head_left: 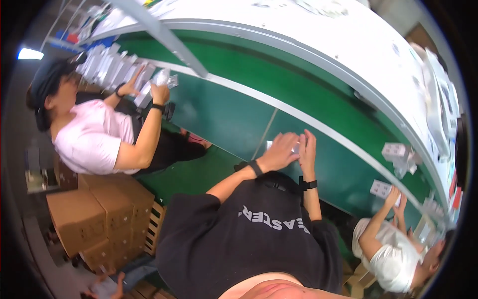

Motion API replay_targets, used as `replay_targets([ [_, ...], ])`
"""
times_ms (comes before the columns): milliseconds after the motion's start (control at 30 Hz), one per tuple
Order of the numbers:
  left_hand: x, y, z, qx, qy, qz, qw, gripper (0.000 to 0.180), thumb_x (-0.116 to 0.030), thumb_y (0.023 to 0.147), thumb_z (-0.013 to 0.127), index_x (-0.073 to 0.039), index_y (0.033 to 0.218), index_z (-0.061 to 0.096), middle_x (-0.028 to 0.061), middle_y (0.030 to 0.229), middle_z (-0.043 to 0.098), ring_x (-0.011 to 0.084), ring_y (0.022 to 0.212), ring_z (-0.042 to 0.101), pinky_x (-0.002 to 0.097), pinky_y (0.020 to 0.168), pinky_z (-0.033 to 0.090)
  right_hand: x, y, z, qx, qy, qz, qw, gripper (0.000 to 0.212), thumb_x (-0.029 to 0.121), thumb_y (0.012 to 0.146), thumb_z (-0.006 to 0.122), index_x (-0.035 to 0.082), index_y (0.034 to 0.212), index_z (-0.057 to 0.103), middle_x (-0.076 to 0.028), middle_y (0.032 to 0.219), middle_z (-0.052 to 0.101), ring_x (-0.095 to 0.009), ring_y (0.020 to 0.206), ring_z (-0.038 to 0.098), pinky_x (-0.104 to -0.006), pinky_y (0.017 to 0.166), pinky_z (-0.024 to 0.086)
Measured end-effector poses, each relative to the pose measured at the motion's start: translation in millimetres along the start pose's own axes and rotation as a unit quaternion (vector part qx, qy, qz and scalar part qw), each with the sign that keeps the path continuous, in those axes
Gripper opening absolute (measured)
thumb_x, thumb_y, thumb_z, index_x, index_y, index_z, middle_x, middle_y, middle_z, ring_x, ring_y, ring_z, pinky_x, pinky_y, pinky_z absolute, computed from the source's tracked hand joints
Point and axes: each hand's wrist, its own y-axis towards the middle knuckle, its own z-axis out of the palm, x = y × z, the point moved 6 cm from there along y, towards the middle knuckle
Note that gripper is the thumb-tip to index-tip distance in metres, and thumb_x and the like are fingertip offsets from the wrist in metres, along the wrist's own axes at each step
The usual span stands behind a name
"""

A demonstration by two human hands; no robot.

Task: The person picks up bubble-wrapped items, slides them into white boxes, and folds the lids closed. They then arrange these smaller boxes into a larger shipping carton before returning to the assembly line to pack more items.

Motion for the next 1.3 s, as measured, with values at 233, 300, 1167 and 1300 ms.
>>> replay_targets([
  [233, -3.8, -17.5, 10.1, 0.077, 0.053, 0.007, 0.996, 0.072, -0.050, 0.076, 0.072, -0.002, 0.126, 0.051, 0.0138, 0.108, 0.059, 0.0290, 0.105, 0.056, 0.0456, 0.094, 0.039, -52.0, -0.9, 4.6, 0.071, -0.012, 0.060, 0.996, 0.044, 0.027, 0.100, 0.056, -0.007, 0.127, 0.054, -0.022, 0.123, 0.059, -0.031, 0.110, 0.058, -0.0379, 0.097, 0.045],
  [300, -5.2, -14.5, 13.3, 0.096, 0.053, -0.019, 0.994, 0.074, -0.054, 0.071, 0.074, -0.003, 0.122, 0.055, 0.0116, 0.102, 0.061, 0.0268, 0.099, 0.057, 0.0426, 0.087, 0.039, -12.6, 10.1, 1.2, 0.064, 0.008, -0.005, 0.998, 0.042, 0.026, 0.100, 0.056, -0.007, 0.127, 0.054, -0.022, 0.123, 0.059, -0.032, 0.110, 0.059, -0.0386, 0.097, 0.046],
  [1167, 27.7, -18.0, 84.9, -0.071, 0.027, 0.064, 0.995, 0.066, -0.052, 0.063, 0.070, -0.007, 0.110, 0.064, 0.0163, 0.114, 0.064, 0.0363, 0.117, 0.052, 0.0520, 0.109, 0.024, 59.8, 6.0, 52.3, 0.083, 0.047, -0.161, 0.982, 0.040, 0.032, 0.103, 0.049, -0.002, 0.091, 0.065, -0.010, 0.083, 0.067, -0.020, 0.073, 0.063, -0.0312, 0.068, 0.050],
  [1300, 11.2, -22.4, 58.8, -0.144, 0.131, 0.111, 0.975, 0.067, -0.052, 0.063, 0.072, -0.008, 0.113, 0.063, 0.0133, 0.118, 0.063, 0.0337, 0.122, 0.050, 0.0523, 0.111, 0.022, 9.8, -1.7, 62.7, 0.215, 0.092, 0.022, 0.972, 0.040, 0.030, 0.102, 0.043, -0.004, 0.103, 0.063, -0.020, 0.096, 0.063, -0.032, 0.087, 0.058, -0.0406, 0.082, 0.047],
])
